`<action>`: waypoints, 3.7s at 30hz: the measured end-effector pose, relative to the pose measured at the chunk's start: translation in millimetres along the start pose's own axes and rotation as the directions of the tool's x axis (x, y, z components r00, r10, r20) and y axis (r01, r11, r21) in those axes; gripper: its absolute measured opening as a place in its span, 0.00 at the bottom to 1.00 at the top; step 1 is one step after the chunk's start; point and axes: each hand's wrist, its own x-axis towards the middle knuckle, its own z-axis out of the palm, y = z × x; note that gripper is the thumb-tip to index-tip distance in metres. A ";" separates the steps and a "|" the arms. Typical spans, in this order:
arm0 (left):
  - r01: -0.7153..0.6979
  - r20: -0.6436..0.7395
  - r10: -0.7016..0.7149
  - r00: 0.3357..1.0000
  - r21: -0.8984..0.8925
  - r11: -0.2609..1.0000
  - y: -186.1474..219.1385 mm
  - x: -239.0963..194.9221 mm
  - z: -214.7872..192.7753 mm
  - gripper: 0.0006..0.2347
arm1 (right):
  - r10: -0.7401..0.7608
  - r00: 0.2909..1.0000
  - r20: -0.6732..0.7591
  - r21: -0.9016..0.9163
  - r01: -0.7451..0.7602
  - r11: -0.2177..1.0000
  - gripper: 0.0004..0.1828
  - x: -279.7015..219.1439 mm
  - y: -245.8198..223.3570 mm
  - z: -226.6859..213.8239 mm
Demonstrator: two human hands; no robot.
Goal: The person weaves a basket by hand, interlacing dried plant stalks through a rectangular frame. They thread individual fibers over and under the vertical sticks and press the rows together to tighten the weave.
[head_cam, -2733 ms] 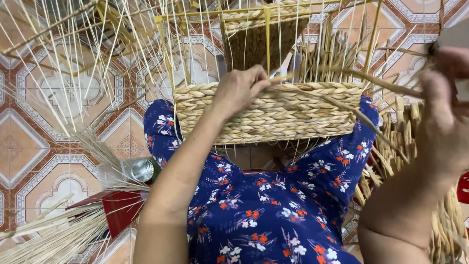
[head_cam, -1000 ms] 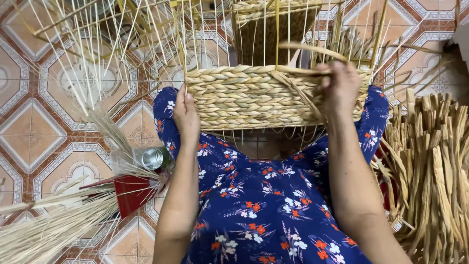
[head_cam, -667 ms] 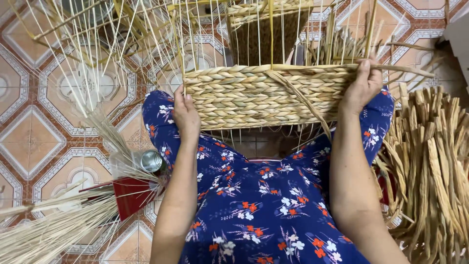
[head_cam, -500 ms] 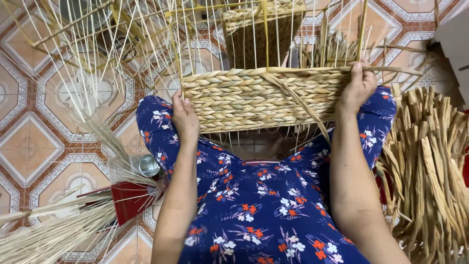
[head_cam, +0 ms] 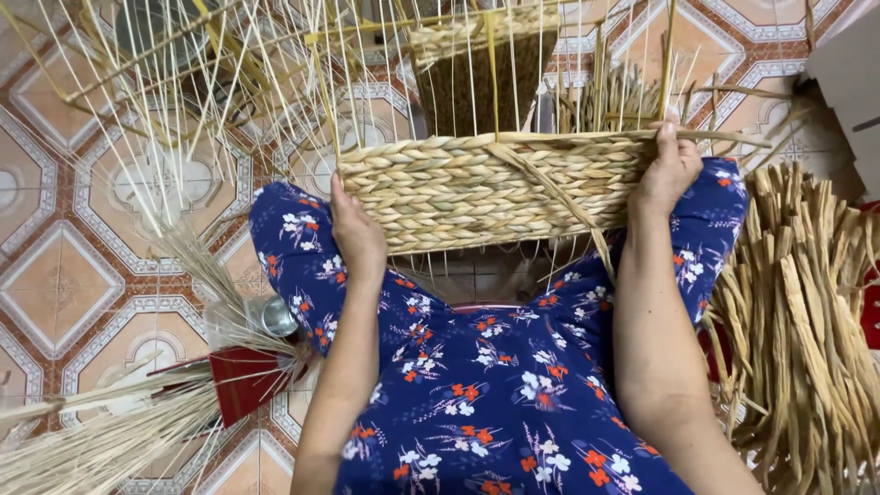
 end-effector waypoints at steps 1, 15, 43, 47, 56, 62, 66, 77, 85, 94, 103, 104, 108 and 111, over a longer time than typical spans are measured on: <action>-0.006 -0.002 0.006 1.000 -0.003 1.000 -1.7 -2.8 -0.1 0.20 | -0.006 1.000 -0.001 0.004 0.006 1.000 0.10 2.1 2.7 -2.9; -0.337 0.229 0.369 0.901 -0.168 0.927 88.6 7.1 -14.1 0.13 | -0.190 0.872 0.451 -0.764 0.487 0.424 0.11 -80.0 -90.7 8.5; -0.505 0.447 0.603 0.661 -0.330 0.798 117.4 34.0 109.3 0.04 | 0.257 0.612 0.748 -0.656 0.620 0.431 0.12 -39.5 -114.8 183.4; -0.454 0.514 0.537 0.669 -0.290 0.843 117.8 33.6 107.6 0.03 | 0.464 0.580 0.670 -0.742 0.497 0.450 0.10 -32.2 -101.8 180.2; -0.160 0.778 0.331 0.534 -0.291 0.943 143.0 53.5 88.9 0.06 | 0.022 0.771 0.637 -0.301 0.222 0.927 0.04 0.1 -94.6 147.9; -0.113 0.855 0.148 0.497 -0.105 0.988 177.4 58.2 86.4 0.06 | 0.630 0.640 0.441 0.167 -0.748 0.642 0.05 -17.4 -88.3 80.6; -0.409 0.829 0.183 0.529 0.059 0.911 168.6 52.7 109.9 0.08 | 0.561 0.451 0.694 0.030 -0.797 0.603 0.12 -32.7 -122.5 77.0; -0.011 0.757 0.232 0.611 -0.285 0.958 150.2 49.5 105.3 0.10 | 0.499 0.625 0.600 -0.759 0.642 0.107 0.15 13.0 -149.9 77.4; -0.002 0.793 0.145 0.591 -0.179 0.984 168.7 63.4 97.2 0.10 | 0.227 0.615 0.755 -0.654 0.732 0.193 0.16 -49.2 -141.3 75.2; -0.079 0.897 0.104 0.429 -0.077 0.994 175.2 45.0 106.0 0.06 | 0.163 0.515 0.841 -0.540 0.788 0.297 0.05 -26.6 -179.3 113.7; -0.522 0.522 0.500 0.691 -0.117 0.845 112.2 28.8 144.2 0.05 | 0.162 0.528 0.834 -0.552 0.801 0.232 0.03 -42.9 -96.8 135.4; -0.542 0.523 0.538 0.661 -0.163 0.824 109.8 29.9 141.9 0.05 | 0.301 0.565 0.769 -0.634 0.736 0.238 0.05 -36.3 -93.7 144.2; -0.385 0.677 0.431 0.597 -0.229 0.894 141.0 40.7 110.2 0.05 | 0.106 0.591 0.799 -0.525 0.602 0.602 0.10 -17.8 -84.2 158.7; -0.092 0.834 0.191 0.519 -0.168 0.982 163.5 55.7 102.4 0.07 | -0.081 0.767 0.637 -0.307 0.348 0.886 0.10 -6.3 -90.9 142.2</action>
